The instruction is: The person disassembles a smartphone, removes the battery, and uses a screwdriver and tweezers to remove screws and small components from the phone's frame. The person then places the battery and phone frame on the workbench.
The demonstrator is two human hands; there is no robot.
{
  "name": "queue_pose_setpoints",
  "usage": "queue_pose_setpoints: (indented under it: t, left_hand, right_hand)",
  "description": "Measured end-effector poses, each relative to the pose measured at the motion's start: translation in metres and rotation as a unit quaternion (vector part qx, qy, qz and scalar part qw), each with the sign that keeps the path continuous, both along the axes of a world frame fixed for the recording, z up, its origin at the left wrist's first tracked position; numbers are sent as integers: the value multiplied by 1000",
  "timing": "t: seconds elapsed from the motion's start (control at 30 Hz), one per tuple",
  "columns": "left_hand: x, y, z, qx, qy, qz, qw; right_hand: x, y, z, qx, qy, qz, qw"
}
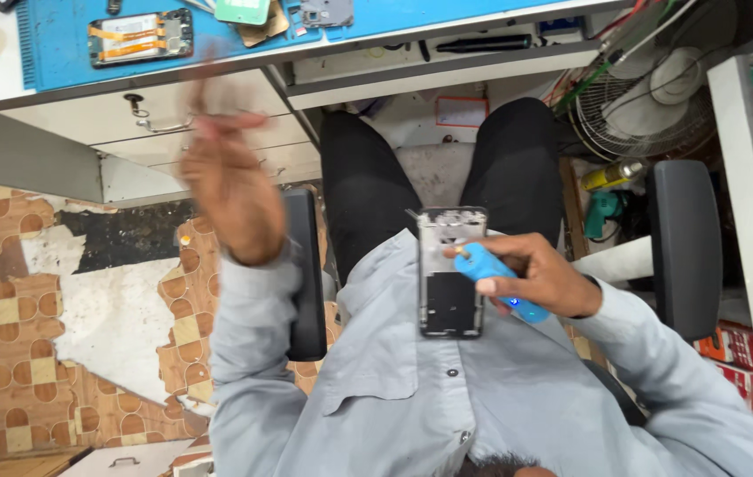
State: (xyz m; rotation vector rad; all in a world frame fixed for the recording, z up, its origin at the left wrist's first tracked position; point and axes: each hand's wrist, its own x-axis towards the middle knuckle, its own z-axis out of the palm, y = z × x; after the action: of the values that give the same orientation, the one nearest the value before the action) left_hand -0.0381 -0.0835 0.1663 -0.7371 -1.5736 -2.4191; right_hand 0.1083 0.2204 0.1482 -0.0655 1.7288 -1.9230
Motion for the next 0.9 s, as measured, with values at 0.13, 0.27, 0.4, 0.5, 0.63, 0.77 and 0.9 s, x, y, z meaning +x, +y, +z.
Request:
queue_pose_setpoints:
  t: [0.13, 0.27, 0.4, 0.5, 0.63, 0.77, 0.9]
  left_hand:
    - [-11, 33, -56, -152, -56, -107, 981]
    - [-9, 98, -124, -217, -201, -245, 923]
    - [-4, 95, -144, -344, -21, -105, 933]
    - [-4, 91, -136, -283, -115, -173, 936]
    - [2, 99, -121, -133, -323, -311, 884]
    - [21, 95, -98, 8, -388, -444, 807]
    - [24, 83, -71, 30, -380, -458, 803]
  right_hand:
    - [-4, 14, 2, 58, 14, -66, 996]
    - [-9, 30, 7, -11, 61, -159, 985]
    - [-12, 34, 12, -70, 109, -188, 974]
    - [-17, 29, 13, -91, 109, -192, 971]
    - [-30, 15, 8, -122, 90, -174, 973]
    - [-40, 2, 4, -80, 102, -176, 976]
    - [-44, -4, 7, -22, 150, -174, 973]
